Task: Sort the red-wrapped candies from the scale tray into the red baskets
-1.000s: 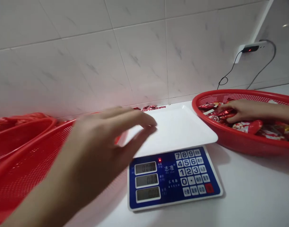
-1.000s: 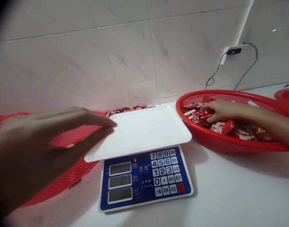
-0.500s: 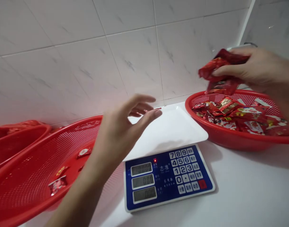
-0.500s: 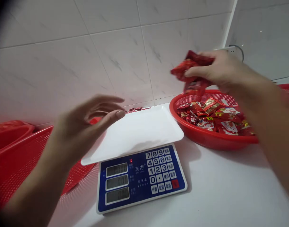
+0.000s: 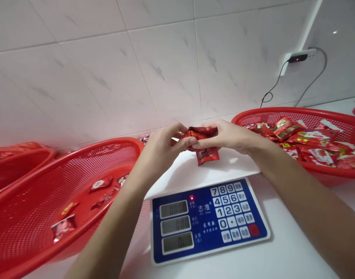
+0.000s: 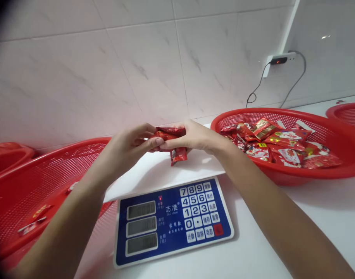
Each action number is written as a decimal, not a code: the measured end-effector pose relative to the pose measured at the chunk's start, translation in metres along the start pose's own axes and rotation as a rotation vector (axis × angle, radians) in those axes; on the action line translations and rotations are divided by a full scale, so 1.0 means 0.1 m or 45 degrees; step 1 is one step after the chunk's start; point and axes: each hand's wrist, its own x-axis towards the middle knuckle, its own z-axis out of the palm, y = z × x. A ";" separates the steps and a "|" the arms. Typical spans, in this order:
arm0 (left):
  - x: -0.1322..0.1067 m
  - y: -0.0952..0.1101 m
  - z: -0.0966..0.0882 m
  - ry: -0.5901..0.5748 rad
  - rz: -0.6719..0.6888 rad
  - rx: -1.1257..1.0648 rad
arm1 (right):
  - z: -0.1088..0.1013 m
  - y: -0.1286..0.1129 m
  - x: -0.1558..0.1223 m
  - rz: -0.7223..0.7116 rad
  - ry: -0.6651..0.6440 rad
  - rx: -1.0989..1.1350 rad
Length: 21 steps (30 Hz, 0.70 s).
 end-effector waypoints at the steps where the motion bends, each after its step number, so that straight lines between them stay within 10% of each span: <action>1: 0.01 -0.01 -0.01 -0.019 0.003 -0.046 | -0.01 0.01 -0.01 0.003 -0.007 0.001; 11: 0.03 -0.16 -0.16 -0.156 -0.201 0.130 | -0.18 -0.12 -0.14 0.025 0.597 0.081; 21: 0.01 -0.20 -0.10 -0.246 0.024 0.651 | -0.06 -0.28 -0.21 0.051 0.505 -0.142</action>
